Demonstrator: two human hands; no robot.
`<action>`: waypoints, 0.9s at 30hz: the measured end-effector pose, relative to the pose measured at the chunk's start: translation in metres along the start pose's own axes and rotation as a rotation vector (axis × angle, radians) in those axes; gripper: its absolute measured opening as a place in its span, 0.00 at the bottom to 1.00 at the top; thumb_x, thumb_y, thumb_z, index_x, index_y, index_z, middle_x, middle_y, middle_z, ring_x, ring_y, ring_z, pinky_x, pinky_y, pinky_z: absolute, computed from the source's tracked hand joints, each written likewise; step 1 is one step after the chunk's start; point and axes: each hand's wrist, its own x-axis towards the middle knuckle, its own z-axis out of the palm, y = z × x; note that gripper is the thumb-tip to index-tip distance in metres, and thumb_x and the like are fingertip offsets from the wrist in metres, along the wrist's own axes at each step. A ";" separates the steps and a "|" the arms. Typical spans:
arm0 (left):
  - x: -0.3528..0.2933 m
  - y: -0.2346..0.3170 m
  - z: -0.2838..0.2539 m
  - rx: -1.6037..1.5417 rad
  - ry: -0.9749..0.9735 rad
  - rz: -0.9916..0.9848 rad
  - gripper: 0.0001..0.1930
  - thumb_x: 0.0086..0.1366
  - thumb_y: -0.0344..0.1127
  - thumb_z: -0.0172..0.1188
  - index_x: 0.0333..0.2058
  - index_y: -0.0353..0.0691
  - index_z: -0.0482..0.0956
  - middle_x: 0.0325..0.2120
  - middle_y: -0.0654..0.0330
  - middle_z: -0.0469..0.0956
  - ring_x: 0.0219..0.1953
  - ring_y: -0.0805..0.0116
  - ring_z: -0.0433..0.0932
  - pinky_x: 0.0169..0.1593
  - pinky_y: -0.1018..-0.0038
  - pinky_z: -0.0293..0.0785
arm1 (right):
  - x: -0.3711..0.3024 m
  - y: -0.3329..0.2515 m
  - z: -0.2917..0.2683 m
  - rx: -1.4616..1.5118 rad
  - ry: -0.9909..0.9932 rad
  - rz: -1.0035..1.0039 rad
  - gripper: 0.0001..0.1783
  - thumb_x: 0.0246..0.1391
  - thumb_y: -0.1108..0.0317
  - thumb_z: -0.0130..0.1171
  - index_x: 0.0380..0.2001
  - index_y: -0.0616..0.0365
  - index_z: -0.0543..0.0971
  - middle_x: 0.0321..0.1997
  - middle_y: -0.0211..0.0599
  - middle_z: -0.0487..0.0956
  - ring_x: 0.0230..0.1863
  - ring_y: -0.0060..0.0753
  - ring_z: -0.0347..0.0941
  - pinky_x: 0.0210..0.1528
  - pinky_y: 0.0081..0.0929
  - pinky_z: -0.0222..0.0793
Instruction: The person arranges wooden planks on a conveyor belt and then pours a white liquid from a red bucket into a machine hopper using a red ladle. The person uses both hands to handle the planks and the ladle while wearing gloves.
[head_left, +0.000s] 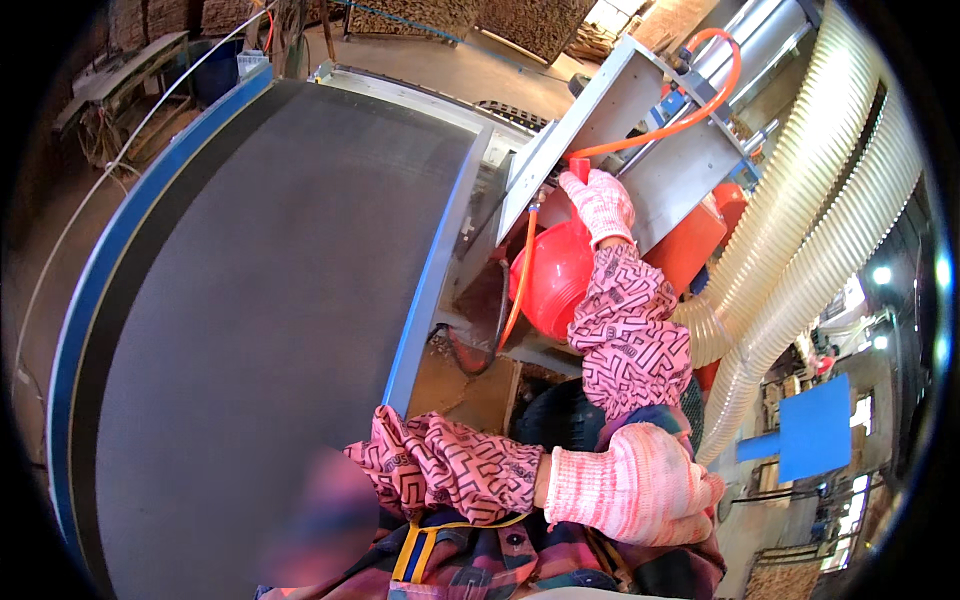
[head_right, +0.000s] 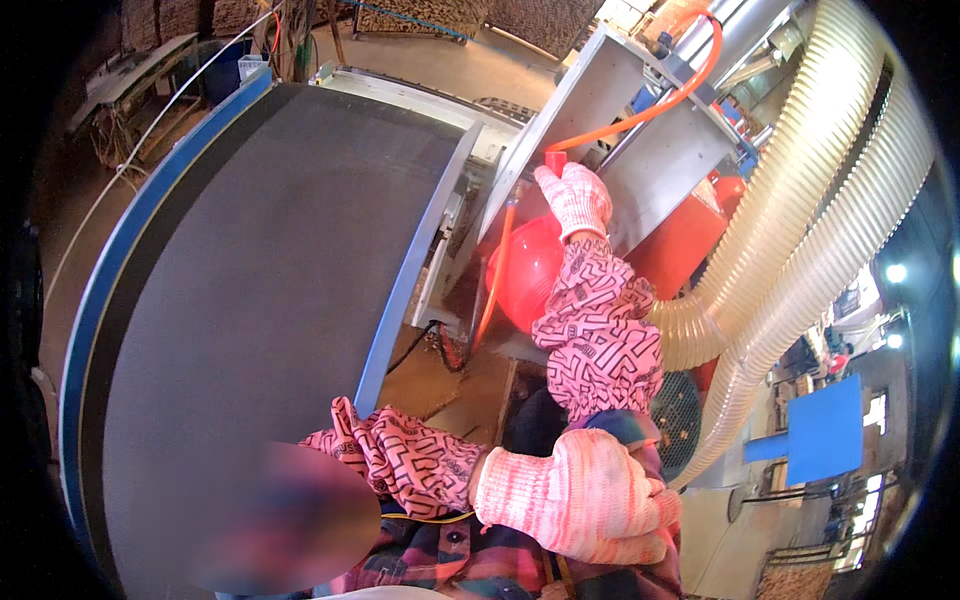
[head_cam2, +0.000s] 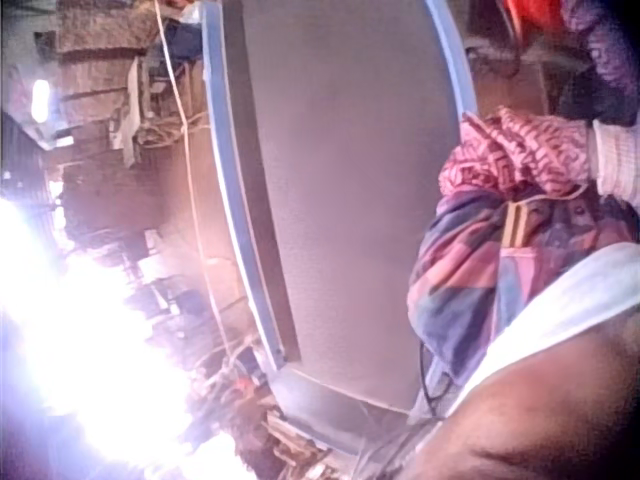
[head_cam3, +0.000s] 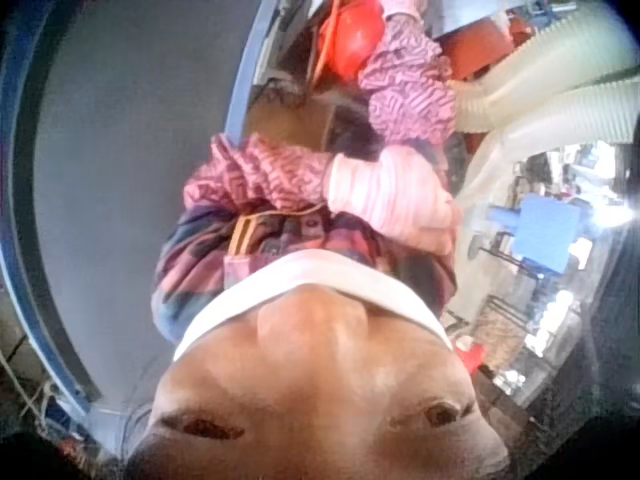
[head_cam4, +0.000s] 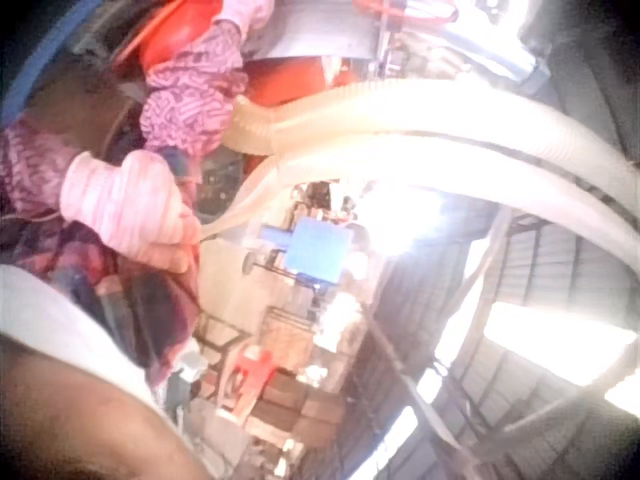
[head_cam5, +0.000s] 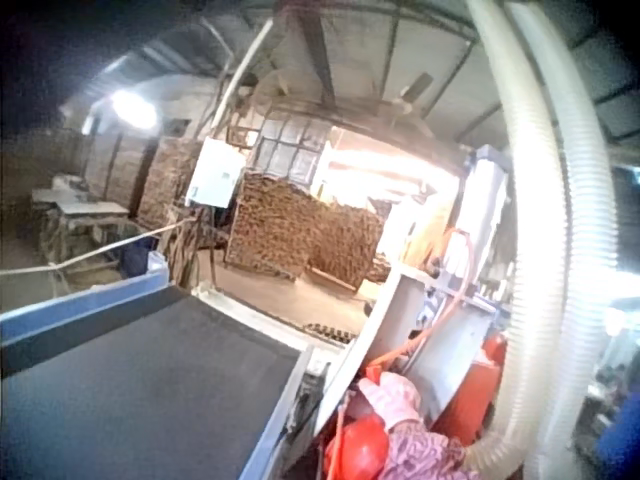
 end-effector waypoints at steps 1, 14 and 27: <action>0.000 0.001 0.001 -0.032 0.009 0.015 0.12 0.58 0.46 0.58 0.31 0.45 0.70 0.17 0.60 0.70 0.20 0.56 0.74 0.23 0.63 0.65 | 0.002 0.004 -0.001 -0.029 0.024 -0.001 0.29 0.53 0.38 0.54 0.42 0.52 0.82 0.44 0.48 0.81 0.49 0.53 0.76 0.52 0.46 0.69; -0.008 -0.010 0.039 0.077 0.147 0.255 0.08 0.54 0.43 0.56 0.25 0.48 0.71 0.26 0.62 0.68 0.28 0.62 0.74 0.27 0.60 0.67 | 0.010 0.014 0.005 -0.046 0.017 -0.030 0.29 0.53 0.40 0.57 0.38 0.57 0.83 0.32 0.46 0.82 0.37 0.45 0.80 0.43 0.40 0.72; -0.012 -0.017 0.050 -0.362 -0.423 -0.067 0.10 0.67 0.45 0.50 0.37 0.45 0.70 0.36 0.60 0.70 0.36 0.63 0.74 0.41 0.71 0.70 | 0.011 0.008 0.006 -0.007 -0.001 -0.088 0.29 0.53 0.40 0.56 0.36 0.57 0.82 0.30 0.47 0.82 0.36 0.49 0.79 0.41 0.42 0.70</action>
